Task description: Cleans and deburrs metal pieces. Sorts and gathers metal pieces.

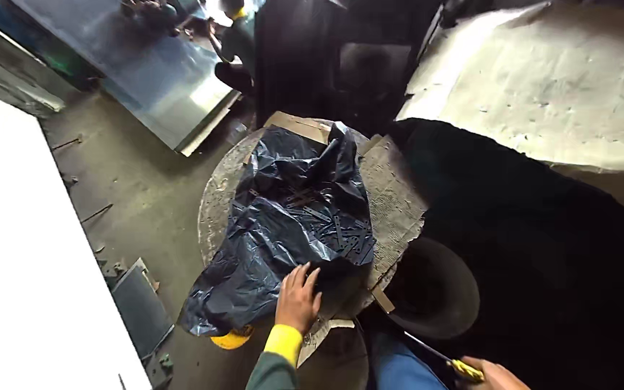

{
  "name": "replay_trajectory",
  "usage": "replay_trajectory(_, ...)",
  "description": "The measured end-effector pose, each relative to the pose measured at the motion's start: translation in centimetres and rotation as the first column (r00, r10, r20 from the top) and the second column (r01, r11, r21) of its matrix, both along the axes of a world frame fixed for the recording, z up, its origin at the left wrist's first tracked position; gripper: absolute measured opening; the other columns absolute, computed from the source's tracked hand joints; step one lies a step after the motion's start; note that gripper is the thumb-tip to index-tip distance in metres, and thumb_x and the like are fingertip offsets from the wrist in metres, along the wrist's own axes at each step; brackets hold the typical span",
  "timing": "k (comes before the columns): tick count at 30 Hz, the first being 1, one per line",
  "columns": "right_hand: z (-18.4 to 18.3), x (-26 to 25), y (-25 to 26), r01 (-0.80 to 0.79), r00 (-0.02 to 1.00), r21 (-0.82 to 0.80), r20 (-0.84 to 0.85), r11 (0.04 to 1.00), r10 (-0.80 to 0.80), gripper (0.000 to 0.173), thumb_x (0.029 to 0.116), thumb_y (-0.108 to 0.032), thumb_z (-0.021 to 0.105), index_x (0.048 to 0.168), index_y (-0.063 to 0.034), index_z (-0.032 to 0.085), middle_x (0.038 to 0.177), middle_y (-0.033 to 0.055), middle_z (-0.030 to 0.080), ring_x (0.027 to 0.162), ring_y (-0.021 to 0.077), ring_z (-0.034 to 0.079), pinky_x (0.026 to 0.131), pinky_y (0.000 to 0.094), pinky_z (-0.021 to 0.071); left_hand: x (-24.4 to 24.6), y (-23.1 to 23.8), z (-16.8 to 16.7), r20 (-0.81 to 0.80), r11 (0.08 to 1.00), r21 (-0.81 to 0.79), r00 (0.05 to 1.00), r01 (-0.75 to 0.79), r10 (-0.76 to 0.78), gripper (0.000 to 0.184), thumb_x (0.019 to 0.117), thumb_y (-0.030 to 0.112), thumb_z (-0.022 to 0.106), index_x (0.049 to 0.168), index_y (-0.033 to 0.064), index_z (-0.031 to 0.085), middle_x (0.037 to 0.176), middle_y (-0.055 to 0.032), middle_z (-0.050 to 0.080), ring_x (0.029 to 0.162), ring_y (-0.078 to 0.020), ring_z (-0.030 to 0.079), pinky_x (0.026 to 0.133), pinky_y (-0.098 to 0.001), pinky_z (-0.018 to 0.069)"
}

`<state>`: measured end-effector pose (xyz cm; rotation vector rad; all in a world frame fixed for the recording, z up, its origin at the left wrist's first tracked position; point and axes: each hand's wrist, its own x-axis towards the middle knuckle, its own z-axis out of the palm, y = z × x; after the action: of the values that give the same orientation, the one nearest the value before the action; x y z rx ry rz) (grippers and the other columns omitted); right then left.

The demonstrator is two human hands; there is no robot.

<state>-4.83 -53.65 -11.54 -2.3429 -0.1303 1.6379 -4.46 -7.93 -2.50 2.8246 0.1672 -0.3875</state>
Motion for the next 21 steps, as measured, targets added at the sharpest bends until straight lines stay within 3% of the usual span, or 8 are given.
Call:
replay_trajectory(4, -1.9, 3.0, 1.4, -0.005, 0.999, 0.014, -0.053, 1.000, 0.006, 0.049, 0.0896, -0.050, 0.076, 0.127, -0.0198, 0.071, 0.117, 0.0163, 0.075, 0.113, 0.0367, 0.070, 0.100, 0.0614, 0.0525, 10.2, -1.2, -2.7, -0.192, 0.950, 0.126, 0.947, 0.286, -0.259, 0.057, 0.0964, 0.030, 0.059, 0.153, 0.0289, 0.050, 0.163, -0.0050, 0.042, 0.156, -0.0307, 0.026, 0.123, -0.0649, 0.0168)
replay_trajectory(5, -2.0, 3.7, 1.6, -0.001, 0.998, 0.015, -0.060, 1.000, 0.001, 0.049, 0.0895, -0.050, 0.076, 0.128, -0.0203, 0.071, 0.117, 0.0157, 0.075, 0.113, 0.0361, 0.070, 0.100, 0.0611, 0.0526, 11.6, -0.9, -3.0, -0.293, 0.940, 0.121, 0.916, 0.319, -0.273, 0.050, 0.0998, 0.032, 0.053, 0.150, 0.0253, 0.054, 0.157, -0.0044, 0.050, 0.156, -0.0302, 0.026, 0.124, -0.0664, 0.0092)
replay_trajectory(7, -2.3, 4.7, 1.6, 0.008, 0.998, 0.001, -0.066, 1.000, -0.008, 0.049, 0.0892, -0.051, 0.076, 0.128, -0.0217, 0.071, 0.117, 0.0141, 0.075, 0.113, 0.0351, 0.071, 0.100, 0.0605, 0.0530, 12.7, 0.2, -2.8, -0.443, 0.925, 0.112, 0.852, 0.362, -0.280, 0.046, 0.1042, 0.037, 0.040, 0.138, 0.0171, 0.063, 0.137, -0.0056, 0.067, 0.149, -0.0288, 0.040, 0.124, -0.0659, -0.0004)
replay_trajectory(10, -3.4, 6.0, 1.6, 0.010, 0.996, -0.025, -0.084, 1.000, -0.012, 0.048, 0.0885, -0.051, 0.076, 0.125, -0.0211, 0.072, 0.115, 0.0137, 0.076, 0.112, 0.0341, 0.071, 0.099, 0.0600, 0.0534, 11.3, 2.2, -2.4, -0.569, 0.930, 0.088, 0.784, 0.357, -0.247, 0.052, 0.1065, 0.038, 0.029, 0.136, 0.0114, 0.063, 0.117, -0.0114, 0.075, 0.122, -0.0289, 0.066, 0.126, -0.0620, 0.0043)
replay_trajectory(13, -5.0, 6.9, 1.8, -0.026, 0.991, -0.041, -0.129, 0.999, 0.021, 0.048, 0.0896, -0.051, 0.075, 0.125, -0.0187, 0.072, 0.117, 0.0161, 0.075, 0.114, 0.0360, 0.070, 0.100, 0.0608, 0.0525, 9.4, 2.2, -2.3, -0.700, 0.963, 0.095, 0.705, 0.251, -0.114, 0.054, 0.1091, 0.042, 0.026, 0.140, 0.0118, 0.059, 0.127, -0.0118, 0.071, 0.126, -0.0268, 0.064, 0.126, -0.0555, 0.0190)
replay_trajectory(18, -5.2, 7.6, 3.4, -0.028, 0.990, -0.021, -0.142, 0.999, 0.025, 0.048, 0.0899, -0.051, 0.075, 0.125, -0.0186, 0.072, 0.116, 0.0169, 0.075, 0.114, 0.0363, 0.070, 0.099, 0.0605, 0.0526, 8.0, -2.9, -2.1, -0.750, 0.971, 0.226, 0.649, 0.070, 0.128, 0.052, 0.1030, 0.049, 0.048, 0.141, 0.0158, 0.060, 0.124, -0.0090, 0.073, 0.124, -0.0288, 0.065, 0.124, -0.0674, 0.0087)
replay_trajectory(19, -5.2, 7.7, 3.7, -0.028, 0.990, -0.017, -0.140, 0.999, 0.025, 0.047, 0.0898, -0.052, 0.075, 0.124, -0.0195, 0.071, 0.116, 0.0161, 0.075, 0.113, 0.0357, 0.070, 0.099, 0.0598, 0.0528, 7.9, -3.7, -2.1, -0.726, 0.966, 0.253, 0.670, 0.048, 0.157, 0.050, 0.1021, 0.048, 0.050, 0.140, 0.0170, 0.061, 0.124, -0.0076, 0.073, 0.124, -0.0292, 0.065, 0.122, -0.0704, 0.0063)
replay_trajectory(21, -5.2, 7.5, 3.9, -0.021, 0.990, -0.014, -0.139, 1.000, 0.019, 0.047, 0.0895, -0.052, 0.075, 0.124, -0.0205, 0.072, 0.115, 0.0149, 0.075, 0.113, 0.0347, 0.071, 0.099, 0.0588, 0.0534, 7.9, -5.0, -2.1, -0.557, 0.958, 0.285, 0.818, 0.024, 0.145, 0.042, 0.1005, 0.042, 0.055, 0.134, 0.0190, 0.067, 0.125, -0.0039, 0.072, 0.126, -0.0307, 0.062, 0.119, -0.0745, 0.0059)
